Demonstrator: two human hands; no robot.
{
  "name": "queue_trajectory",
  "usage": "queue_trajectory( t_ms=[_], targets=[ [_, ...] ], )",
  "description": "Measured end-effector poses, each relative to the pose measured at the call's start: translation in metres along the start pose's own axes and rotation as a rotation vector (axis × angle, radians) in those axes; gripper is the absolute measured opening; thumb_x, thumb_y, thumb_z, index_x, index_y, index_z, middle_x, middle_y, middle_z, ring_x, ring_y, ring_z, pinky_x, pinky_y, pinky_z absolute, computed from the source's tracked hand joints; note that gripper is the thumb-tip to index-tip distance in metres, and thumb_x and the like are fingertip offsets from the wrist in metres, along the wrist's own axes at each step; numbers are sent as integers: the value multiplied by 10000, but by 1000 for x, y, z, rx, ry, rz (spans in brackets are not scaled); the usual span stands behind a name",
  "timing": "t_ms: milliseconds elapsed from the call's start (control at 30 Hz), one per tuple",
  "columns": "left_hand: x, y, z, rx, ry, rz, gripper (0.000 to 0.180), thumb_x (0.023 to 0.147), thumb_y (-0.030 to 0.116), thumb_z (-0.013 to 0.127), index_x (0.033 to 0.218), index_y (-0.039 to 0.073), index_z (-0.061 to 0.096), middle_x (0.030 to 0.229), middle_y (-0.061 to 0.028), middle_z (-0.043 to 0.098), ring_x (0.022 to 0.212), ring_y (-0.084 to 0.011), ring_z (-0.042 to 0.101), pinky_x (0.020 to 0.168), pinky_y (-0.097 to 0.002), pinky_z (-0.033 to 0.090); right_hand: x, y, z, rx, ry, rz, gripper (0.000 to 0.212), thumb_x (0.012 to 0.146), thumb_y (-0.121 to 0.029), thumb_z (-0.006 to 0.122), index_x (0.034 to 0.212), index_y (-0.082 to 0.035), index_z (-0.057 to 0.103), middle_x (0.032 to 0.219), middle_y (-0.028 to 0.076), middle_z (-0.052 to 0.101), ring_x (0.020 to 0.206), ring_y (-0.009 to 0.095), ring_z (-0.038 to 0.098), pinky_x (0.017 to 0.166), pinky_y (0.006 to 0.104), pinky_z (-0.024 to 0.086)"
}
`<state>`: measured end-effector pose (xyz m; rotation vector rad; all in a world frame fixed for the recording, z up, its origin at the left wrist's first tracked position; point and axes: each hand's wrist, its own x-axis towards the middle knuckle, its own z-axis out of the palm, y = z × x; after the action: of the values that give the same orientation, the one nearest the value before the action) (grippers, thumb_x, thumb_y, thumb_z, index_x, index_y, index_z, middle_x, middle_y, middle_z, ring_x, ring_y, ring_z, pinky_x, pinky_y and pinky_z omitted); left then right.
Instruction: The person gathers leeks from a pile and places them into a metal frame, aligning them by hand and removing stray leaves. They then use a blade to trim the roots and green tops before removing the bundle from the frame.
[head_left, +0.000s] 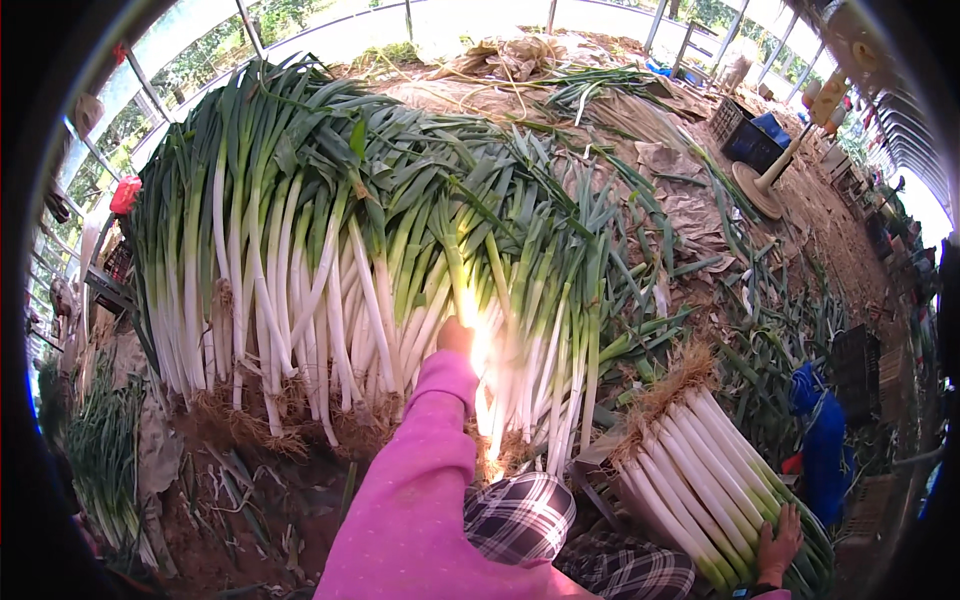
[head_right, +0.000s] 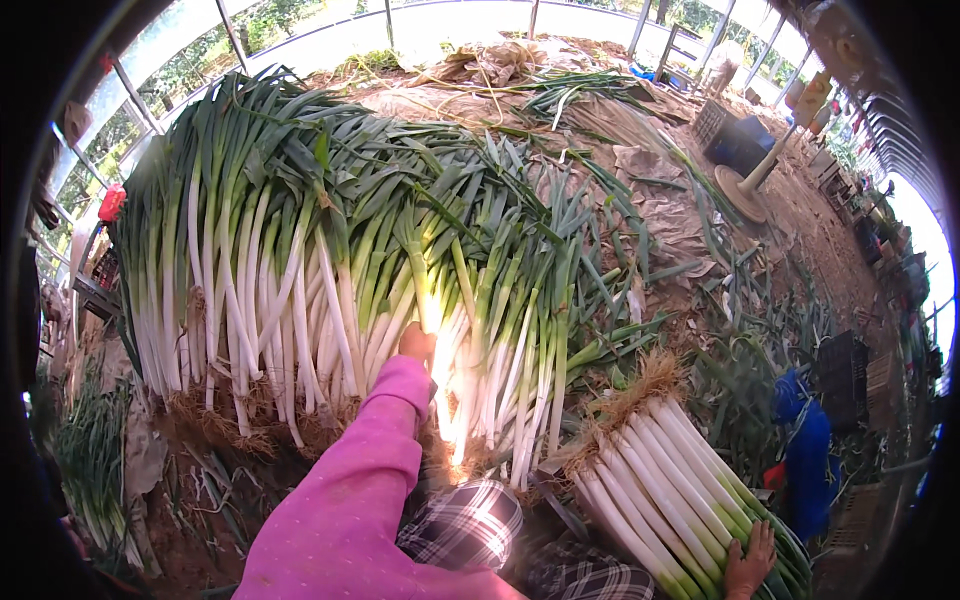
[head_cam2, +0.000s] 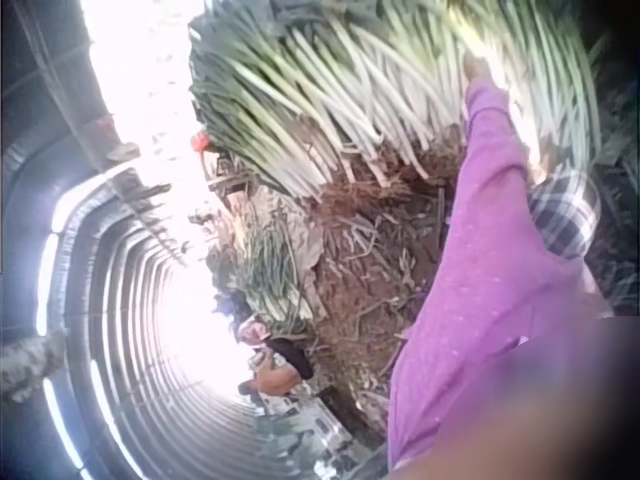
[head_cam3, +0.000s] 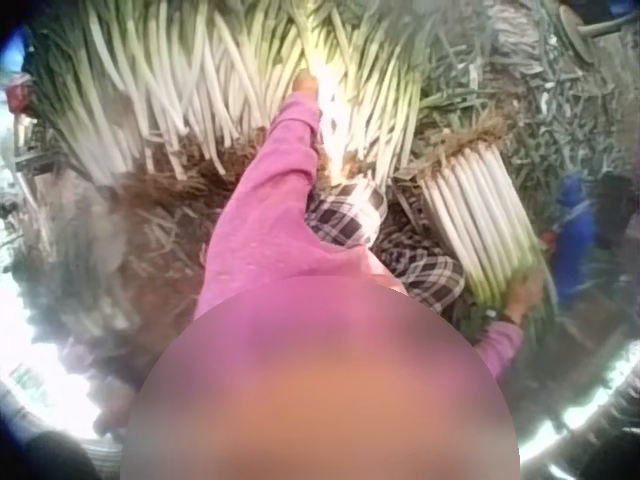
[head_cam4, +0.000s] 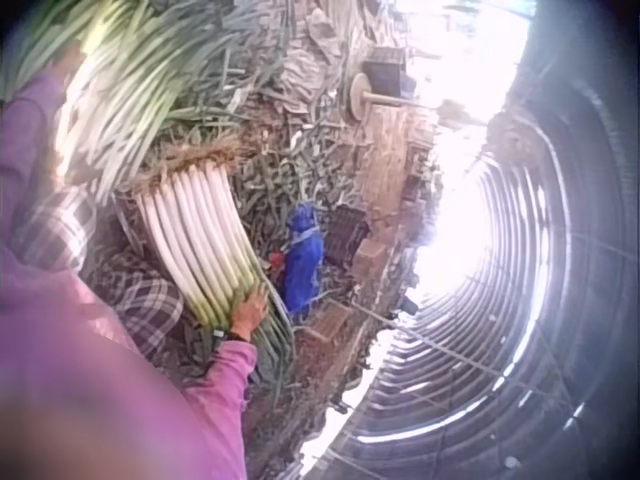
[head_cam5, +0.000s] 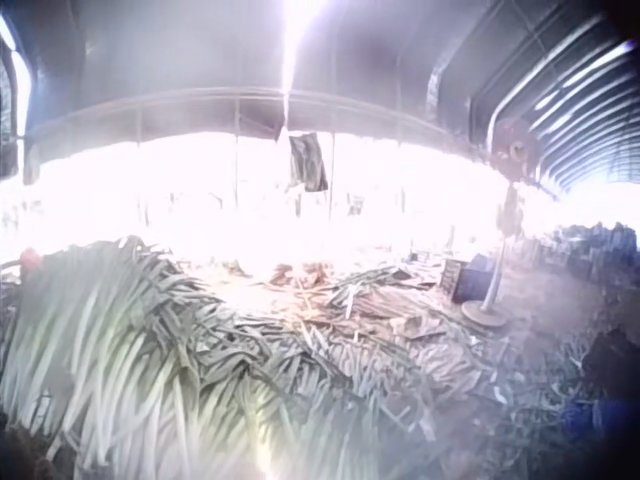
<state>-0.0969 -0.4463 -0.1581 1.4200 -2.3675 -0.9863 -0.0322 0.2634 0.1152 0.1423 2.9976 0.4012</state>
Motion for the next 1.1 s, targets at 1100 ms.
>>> queue_trajectory(
  t_ms=[1100],
  targets=[
    [-481,344,91,-105,-568,1708,332,851,131,547,1150,253,625,955,-98,556,952,-283,530,820,-408,410,-23,4,-7,323,387,-72,539,749,-437,673,1134,-60,649,1168,124,605,1123,299,528,963,445,370]
  ],
)
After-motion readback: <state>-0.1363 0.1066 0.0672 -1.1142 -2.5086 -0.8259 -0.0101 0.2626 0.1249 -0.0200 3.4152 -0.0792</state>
